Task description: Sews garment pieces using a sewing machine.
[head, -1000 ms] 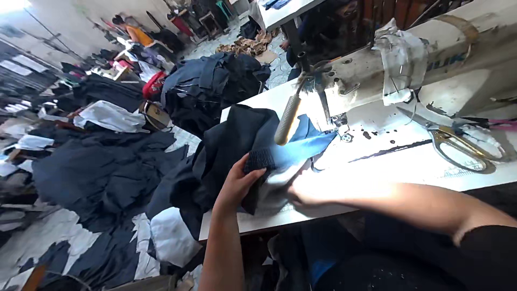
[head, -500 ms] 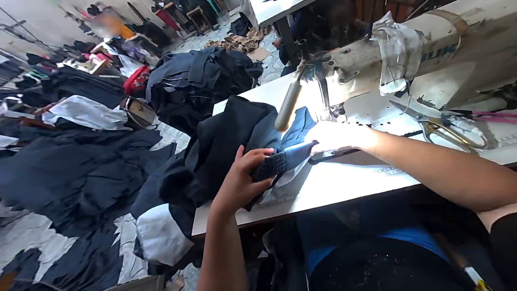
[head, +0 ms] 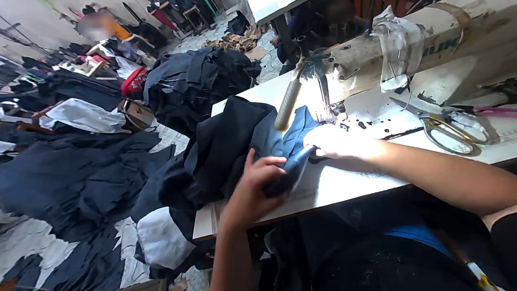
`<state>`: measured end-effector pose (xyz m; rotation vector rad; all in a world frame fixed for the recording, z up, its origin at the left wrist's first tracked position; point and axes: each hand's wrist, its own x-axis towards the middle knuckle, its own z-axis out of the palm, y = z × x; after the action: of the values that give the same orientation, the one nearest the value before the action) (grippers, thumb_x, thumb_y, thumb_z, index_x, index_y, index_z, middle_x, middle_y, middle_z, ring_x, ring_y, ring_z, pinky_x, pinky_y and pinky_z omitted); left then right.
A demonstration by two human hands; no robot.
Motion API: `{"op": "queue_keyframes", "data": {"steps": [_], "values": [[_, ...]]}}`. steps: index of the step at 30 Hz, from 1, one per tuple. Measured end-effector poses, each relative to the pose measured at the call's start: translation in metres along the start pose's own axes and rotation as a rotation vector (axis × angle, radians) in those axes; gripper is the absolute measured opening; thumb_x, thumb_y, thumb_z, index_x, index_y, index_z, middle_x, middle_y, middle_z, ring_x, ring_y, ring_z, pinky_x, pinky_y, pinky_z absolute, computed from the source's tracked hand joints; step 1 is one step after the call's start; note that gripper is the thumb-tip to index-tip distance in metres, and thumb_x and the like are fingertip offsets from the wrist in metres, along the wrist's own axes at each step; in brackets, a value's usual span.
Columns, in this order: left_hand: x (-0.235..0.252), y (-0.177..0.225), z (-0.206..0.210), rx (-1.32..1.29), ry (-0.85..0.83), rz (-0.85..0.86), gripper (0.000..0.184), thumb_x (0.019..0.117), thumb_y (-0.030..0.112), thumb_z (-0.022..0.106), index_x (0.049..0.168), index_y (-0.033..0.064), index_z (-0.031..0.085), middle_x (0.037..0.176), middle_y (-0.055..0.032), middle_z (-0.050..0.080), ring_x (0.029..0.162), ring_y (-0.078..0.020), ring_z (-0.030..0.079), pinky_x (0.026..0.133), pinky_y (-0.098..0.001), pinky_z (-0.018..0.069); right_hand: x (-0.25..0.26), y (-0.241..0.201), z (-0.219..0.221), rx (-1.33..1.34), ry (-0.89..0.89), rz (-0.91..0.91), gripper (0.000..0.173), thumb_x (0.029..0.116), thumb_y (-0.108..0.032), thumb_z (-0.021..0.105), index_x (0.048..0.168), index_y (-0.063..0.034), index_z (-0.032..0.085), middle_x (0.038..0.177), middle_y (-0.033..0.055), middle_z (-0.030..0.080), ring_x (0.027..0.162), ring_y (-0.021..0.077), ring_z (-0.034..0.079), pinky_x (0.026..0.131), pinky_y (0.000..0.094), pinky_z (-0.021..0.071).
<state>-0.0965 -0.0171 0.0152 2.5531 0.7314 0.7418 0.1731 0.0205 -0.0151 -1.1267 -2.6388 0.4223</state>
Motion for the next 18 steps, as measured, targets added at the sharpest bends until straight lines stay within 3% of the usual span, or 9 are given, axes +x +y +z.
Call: {"op": "queue_keyframes", "data": {"steps": [1,3,5,6,8,10,12,16,18], "values": [[0.001,0.013,0.008,0.042,-0.050,0.055,0.020,0.0813,0.025,0.073,0.094,0.0093,0.073,0.105,-0.0064,0.075,0.118,-0.0230,0.066,0.116,-0.0718,0.0205,-0.010,-0.004,0.008,-0.037,0.035,-0.004,0.017,0.0966,-0.002,0.060,0.107,0.0034,0.072,0.102,0.0207,0.071,0.100,0.0389,0.068,0.085,0.0551,0.0521],[0.003,0.036,0.026,0.121,-0.186,0.129,0.018,0.0846,0.030,0.072,0.093,0.0152,0.074,0.094,0.0012,0.075,0.114,-0.0203,0.068,0.115,-0.0735,0.0229,-0.036,0.003,0.052,-0.149,0.415,-0.201,0.014,0.0924,-0.002,0.059,0.088,-0.0003,0.072,0.082,0.0153,0.071,0.080,0.0325,0.072,0.066,0.0467,0.0577],[0.010,0.043,0.039,0.100,-0.310,0.166,0.033,0.0931,0.047,0.065,0.096,0.0150,0.075,0.093,0.0011,0.076,0.110,-0.0200,0.071,0.114,-0.0715,0.0277,-0.062,-0.004,0.083,-0.203,0.651,-0.278,0.019,0.0947,-0.003,0.056,0.087,-0.0030,0.073,0.080,0.0118,0.073,0.076,0.0256,0.073,0.067,0.0371,0.0592],[0.018,0.039,0.044,0.061,-0.329,0.168,0.041,0.0981,0.051,0.057,0.096,0.0143,0.076,0.095,-0.0005,0.076,0.107,-0.0196,0.072,0.114,-0.0675,0.0317,-0.073,-0.012,0.093,-0.196,0.681,-0.264,0.021,0.0963,-0.003,0.055,0.086,-0.0035,0.073,0.080,0.0112,0.074,0.077,0.0237,0.074,0.069,0.0344,0.0596],[0.041,0.019,0.060,0.035,-0.303,0.111,0.043,0.1044,0.044,0.048,0.099,0.0113,0.076,0.103,-0.0050,0.076,0.108,-0.0210,0.071,0.110,-0.0573,0.0421,-0.089,-0.028,0.105,-0.164,0.680,-0.205,0.022,0.0964,-0.003,0.053,0.081,-0.0042,0.069,0.077,0.0102,0.070,0.074,0.0226,0.071,0.069,0.0325,0.0585],[0.059,0.002,0.079,0.106,-0.356,-0.083,0.043,0.1066,0.036,0.047,0.118,0.0067,0.075,0.125,-0.0115,0.072,0.122,-0.0276,0.065,0.107,-0.0498,0.0459,-0.098,-0.036,0.110,-0.147,0.672,-0.159,0.021,0.0942,0.000,0.054,0.082,-0.0036,0.071,0.080,0.0112,0.074,0.080,0.0242,0.074,0.076,0.0334,0.0597],[0.067,0.001,0.094,0.192,-0.473,-0.294,0.044,0.1088,0.035,0.044,0.135,0.0076,0.067,0.139,-0.0152,0.064,0.131,-0.0329,0.059,0.108,-0.0513,0.0443,-0.108,-0.035,0.109,-0.141,0.641,-0.111,0.024,0.0930,-0.001,0.054,0.091,-0.0043,0.077,0.092,0.0110,0.079,0.089,0.0246,0.077,0.082,0.0339,0.0601],[0.055,0.010,0.116,0.246,-0.283,-0.302,0.042,0.1055,0.032,0.049,0.127,0.0040,0.071,0.123,-0.0179,0.072,0.116,-0.0362,0.068,0.097,-0.0516,0.0527,-0.123,-0.029,0.100,-0.138,0.609,-0.104,0.024,0.0957,-0.002,0.053,0.094,-0.0057,0.077,0.097,0.0106,0.078,0.095,0.0244,0.076,0.086,0.0338,0.0584],[0.060,0.011,0.112,0.215,-0.314,-0.386,0.047,0.1065,0.034,0.047,0.138,0.0029,0.062,0.124,-0.0190,0.070,0.116,-0.0365,0.066,0.098,-0.0507,0.0512,-0.123,-0.032,0.092,-0.121,0.608,-0.105,0.025,0.0969,-0.002,0.053,0.095,-0.0057,0.078,0.097,0.0117,0.078,0.097,0.0255,0.076,0.092,0.0351,0.0582]]}}
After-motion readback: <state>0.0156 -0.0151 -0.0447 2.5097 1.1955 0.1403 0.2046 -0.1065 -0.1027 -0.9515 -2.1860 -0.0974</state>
